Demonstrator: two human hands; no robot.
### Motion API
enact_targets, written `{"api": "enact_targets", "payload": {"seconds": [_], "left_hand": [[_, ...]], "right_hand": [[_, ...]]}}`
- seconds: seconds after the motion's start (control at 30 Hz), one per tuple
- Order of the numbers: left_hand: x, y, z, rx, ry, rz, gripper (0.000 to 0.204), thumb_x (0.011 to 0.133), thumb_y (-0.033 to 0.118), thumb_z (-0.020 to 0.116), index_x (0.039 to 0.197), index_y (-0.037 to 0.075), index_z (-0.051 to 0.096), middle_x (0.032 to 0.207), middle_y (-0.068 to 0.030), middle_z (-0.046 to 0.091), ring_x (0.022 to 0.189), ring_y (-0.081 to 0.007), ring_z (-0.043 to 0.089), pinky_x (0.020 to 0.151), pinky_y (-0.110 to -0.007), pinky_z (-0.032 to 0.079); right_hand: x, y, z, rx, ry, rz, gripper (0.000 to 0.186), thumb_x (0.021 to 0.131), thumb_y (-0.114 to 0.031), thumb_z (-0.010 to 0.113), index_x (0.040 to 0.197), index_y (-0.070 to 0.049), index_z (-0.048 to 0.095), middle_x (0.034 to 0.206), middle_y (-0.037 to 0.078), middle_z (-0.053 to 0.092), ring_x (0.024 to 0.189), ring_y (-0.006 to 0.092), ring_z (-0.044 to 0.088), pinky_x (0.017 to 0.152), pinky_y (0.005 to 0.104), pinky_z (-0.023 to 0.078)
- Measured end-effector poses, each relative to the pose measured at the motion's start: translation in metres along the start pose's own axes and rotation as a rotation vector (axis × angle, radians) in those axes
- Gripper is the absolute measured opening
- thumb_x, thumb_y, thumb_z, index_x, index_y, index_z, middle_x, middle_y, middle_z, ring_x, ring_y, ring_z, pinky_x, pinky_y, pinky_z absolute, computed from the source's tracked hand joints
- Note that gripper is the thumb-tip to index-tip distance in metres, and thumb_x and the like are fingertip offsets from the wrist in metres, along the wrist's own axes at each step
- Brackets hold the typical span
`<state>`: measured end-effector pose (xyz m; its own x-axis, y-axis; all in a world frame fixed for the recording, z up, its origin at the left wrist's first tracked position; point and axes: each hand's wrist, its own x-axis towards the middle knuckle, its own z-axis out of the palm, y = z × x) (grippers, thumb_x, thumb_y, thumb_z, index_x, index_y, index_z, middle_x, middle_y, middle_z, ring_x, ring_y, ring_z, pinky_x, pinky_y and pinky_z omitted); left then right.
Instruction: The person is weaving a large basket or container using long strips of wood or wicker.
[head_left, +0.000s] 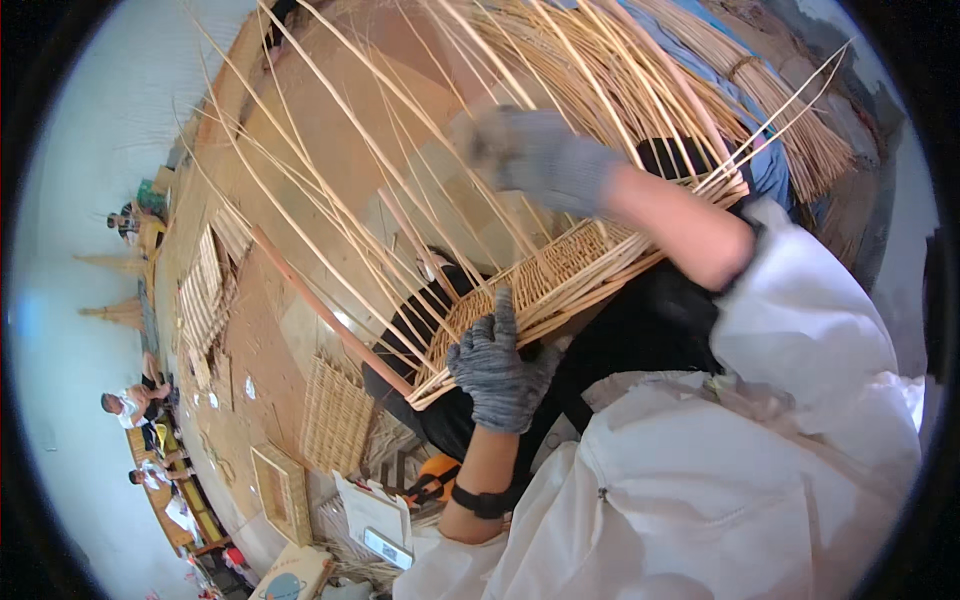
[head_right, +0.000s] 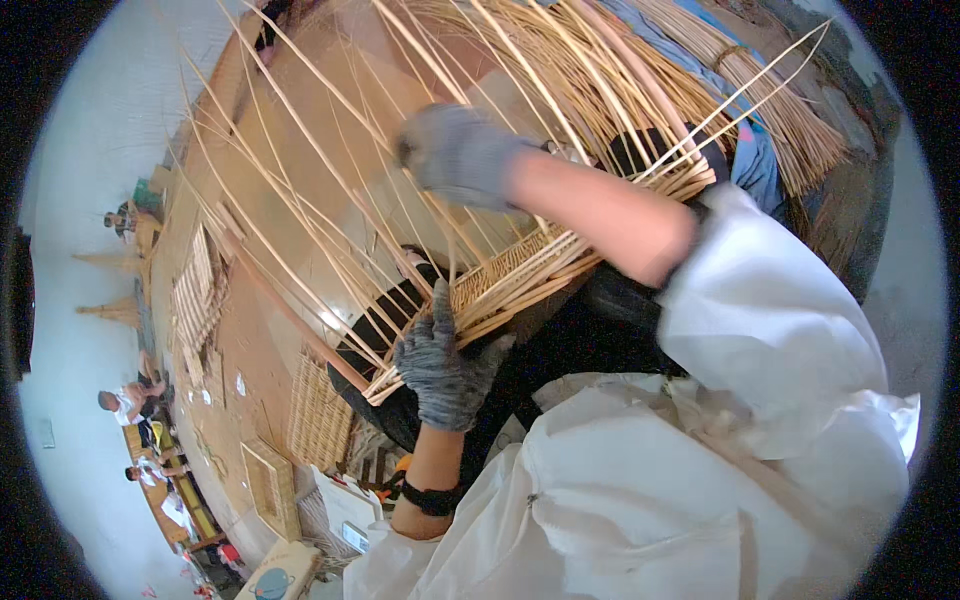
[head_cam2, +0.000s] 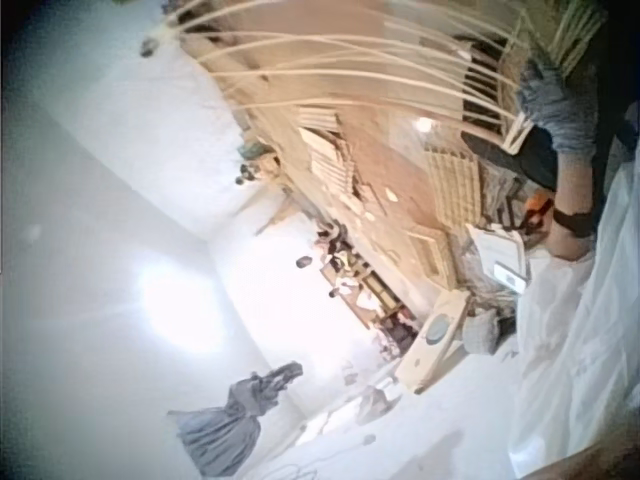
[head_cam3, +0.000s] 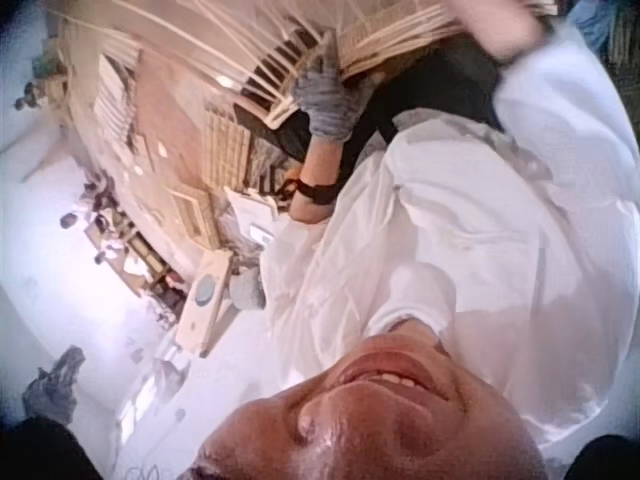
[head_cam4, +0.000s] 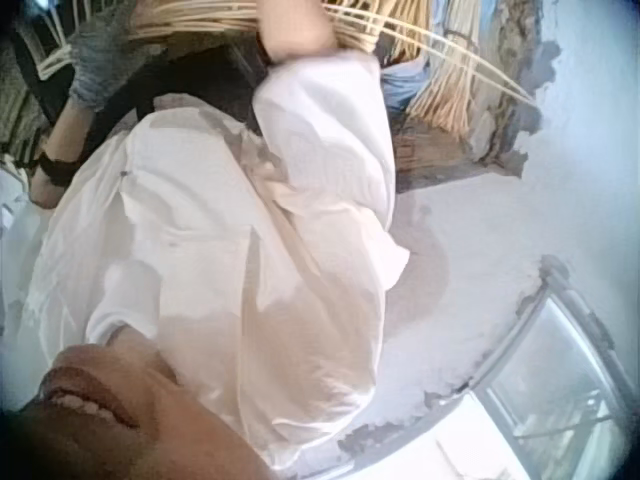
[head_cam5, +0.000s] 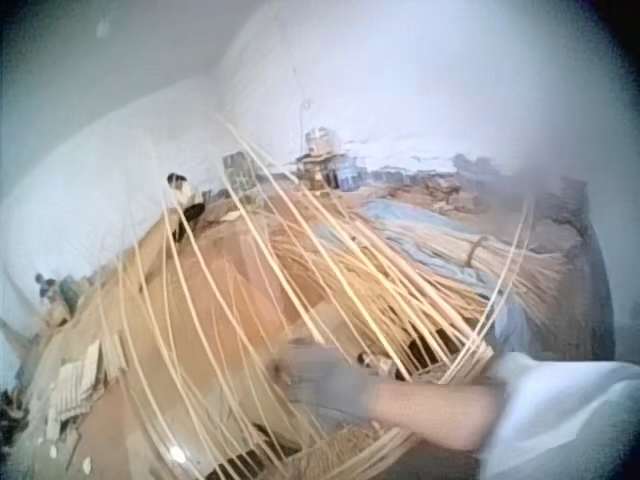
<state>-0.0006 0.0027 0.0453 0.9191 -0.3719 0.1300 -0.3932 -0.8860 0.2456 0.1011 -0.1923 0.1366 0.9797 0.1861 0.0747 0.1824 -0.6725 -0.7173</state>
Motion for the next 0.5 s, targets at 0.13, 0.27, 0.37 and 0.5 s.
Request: {"api": "enact_targets", "payload": {"seconds": [0.13, 0.27, 0.37, 0.5], "left_hand": [[0.010, 0.014, 0.012, 0.199, 0.090, 0.016, 0.086, 0.059, 0.058, 0.064, 0.128, 0.013, 0.039, 0.122, -0.0185, 0.039, 0.119, -0.0335, 0.031, 0.098, -0.057, 0.012], [0.014, 0.005, 0.007, 0.270, 0.356, 0.184, 0.077, 0.065, 0.050, 0.063, 0.125, 0.009, 0.039, 0.126, -0.0221, 0.035, 0.122, -0.0349, 0.029, 0.099, -0.055, 0.018], [0.028, 0.002, 0.013, 0.095, 0.075, 0.309, 0.066, 0.070, 0.042, 0.065, 0.121, 0.006, 0.044, 0.113, -0.0225, 0.046, 0.110, -0.0351, 0.043, 0.094, -0.047, 0.031], [0.018, 0.004, 0.021, 0.016, 0.151, 0.259, 0.049, 0.068, 0.029, 0.069, 0.107, 0.006, 0.052, 0.097, -0.0136, 0.057, 0.090, -0.0313, 0.055, 0.081, -0.043, 0.042]], "right_hand": [[0.071, -0.010, 0.069, 0.267, -0.017, 0.387, 0.061, 0.068, -0.024, 0.066, 0.120, -0.001, 0.043, 0.123, 0.023, 0.043, 0.115, 0.0321, 0.041, 0.095, 0.0345, 0.036], [0.002, -0.025, 0.057, 0.196, 0.379, -0.315, 0.053, 0.077, -0.024, 0.059, 0.123, -0.002, 0.043, 0.115, 0.021, 0.049, 0.100, 0.0337, 0.051, 0.088, 0.0357, 0.042], [-0.105, 0.009, -0.028, 0.518, 0.301, 0.032, 0.037, 0.084, -0.014, 0.050, 0.116, 0.003, 0.047, 0.101, 0.016, 0.057, 0.094, 0.0229, 0.057, 0.080, 0.0276, 0.046], [-0.177, 0.023, -0.041, 0.723, -0.090, 0.637, 0.047, 0.084, -0.035, 0.055, 0.108, 0.006, 0.051, 0.071, 0.013, 0.061, 0.063, 0.0220, 0.063, 0.049, 0.0332, 0.052]]}}
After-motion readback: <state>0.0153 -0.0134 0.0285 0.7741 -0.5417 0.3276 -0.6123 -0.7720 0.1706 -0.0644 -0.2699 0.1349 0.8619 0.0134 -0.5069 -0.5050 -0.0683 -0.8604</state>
